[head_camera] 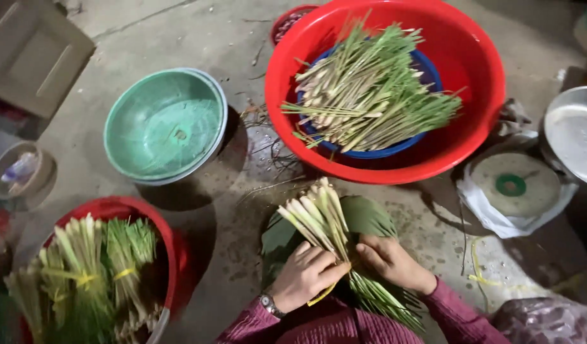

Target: Bundling lemongrass stalks and tying them with plastic string

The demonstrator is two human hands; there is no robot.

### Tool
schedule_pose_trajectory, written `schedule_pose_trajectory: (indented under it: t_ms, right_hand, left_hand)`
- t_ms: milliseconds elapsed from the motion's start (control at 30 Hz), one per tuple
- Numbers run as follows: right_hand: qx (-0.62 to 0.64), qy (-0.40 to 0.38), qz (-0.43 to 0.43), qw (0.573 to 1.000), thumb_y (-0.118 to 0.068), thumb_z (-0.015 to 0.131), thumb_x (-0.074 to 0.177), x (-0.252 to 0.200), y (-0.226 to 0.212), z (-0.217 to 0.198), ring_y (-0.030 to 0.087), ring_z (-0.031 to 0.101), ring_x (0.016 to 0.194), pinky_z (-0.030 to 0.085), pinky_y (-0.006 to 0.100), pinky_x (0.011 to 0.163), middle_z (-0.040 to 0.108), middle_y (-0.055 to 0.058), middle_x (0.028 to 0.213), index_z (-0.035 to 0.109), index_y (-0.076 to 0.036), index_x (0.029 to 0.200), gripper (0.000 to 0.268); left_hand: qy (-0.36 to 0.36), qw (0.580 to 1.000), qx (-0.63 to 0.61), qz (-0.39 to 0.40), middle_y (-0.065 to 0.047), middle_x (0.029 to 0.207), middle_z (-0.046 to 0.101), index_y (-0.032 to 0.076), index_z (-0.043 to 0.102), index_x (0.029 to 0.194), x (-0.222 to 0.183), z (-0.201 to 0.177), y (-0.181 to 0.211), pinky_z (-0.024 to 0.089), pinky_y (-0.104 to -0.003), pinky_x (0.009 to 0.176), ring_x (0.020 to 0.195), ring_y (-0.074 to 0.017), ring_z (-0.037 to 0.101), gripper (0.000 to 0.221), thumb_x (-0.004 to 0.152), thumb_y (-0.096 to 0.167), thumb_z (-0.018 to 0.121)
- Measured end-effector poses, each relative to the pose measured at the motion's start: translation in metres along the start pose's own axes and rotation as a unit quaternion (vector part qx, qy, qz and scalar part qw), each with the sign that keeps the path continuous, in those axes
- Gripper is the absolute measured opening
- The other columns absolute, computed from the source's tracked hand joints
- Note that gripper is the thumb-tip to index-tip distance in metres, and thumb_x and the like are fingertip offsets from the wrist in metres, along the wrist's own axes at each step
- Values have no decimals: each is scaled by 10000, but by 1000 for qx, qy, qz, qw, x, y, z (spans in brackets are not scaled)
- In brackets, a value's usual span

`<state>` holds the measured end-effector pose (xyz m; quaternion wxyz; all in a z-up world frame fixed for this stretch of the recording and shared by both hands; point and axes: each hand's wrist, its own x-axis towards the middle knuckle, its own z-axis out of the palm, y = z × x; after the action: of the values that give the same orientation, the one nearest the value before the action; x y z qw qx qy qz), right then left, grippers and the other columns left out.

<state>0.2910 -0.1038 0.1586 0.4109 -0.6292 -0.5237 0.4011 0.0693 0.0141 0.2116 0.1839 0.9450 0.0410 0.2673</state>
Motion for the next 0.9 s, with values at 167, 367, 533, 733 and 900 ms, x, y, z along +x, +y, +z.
schedule_pose_trajectory:
  t_ms: [167,367,533,733,900]
  right_hand:
    - [12,-23,-26,999,-186,558,1015,1,-3,-2,145,483,515,440,306,497,594,17,619,594,-56,790,263]
    - [26,-27,-57,998,-174,562,1027,5,6,0,141,449,559,445,309,524,565,11,666,574,-57,812,245]
    - [195,-23,42,980,-225,566,1040,6,0,-5,80,445,548,374,247,491,611,-5,692,708,-30,872,294]
    - [15,11,-200,980,-239,657,948,-5,-49,-8,179,548,831,481,296,671,582,66,1007,655,-38,712,310]
    - [83,-49,-199,975,-280,677,960,-7,-21,-7,170,496,835,404,308,700,515,33,963,691,-58,745,309]
  left_hand:
    - [-52,994,9,93,-87,1056,609,34,704,1144,10,-7,-5,455,-391,900,879,-220,567,252,904,93,655]
    - [-54,989,-78,113,-82,1147,665,35,687,967,18,3,0,443,-367,884,876,-211,569,84,908,62,635]
    - [-8,995,-95,-21,-23,944,669,63,700,910,21,19,20,464,-352,816,797,-193,586,93,833,11,697]
    - [-3,968,-76,-237,-111,999,699,14,615,1086,-4,54,25,520,-403,860,900,-276,653,333,765,-2,704]
    - [7,967,-106,-231,-55,894,682,61,677,867,5,42,34,461,-439,907,869,-259,615,97,776,26,685]
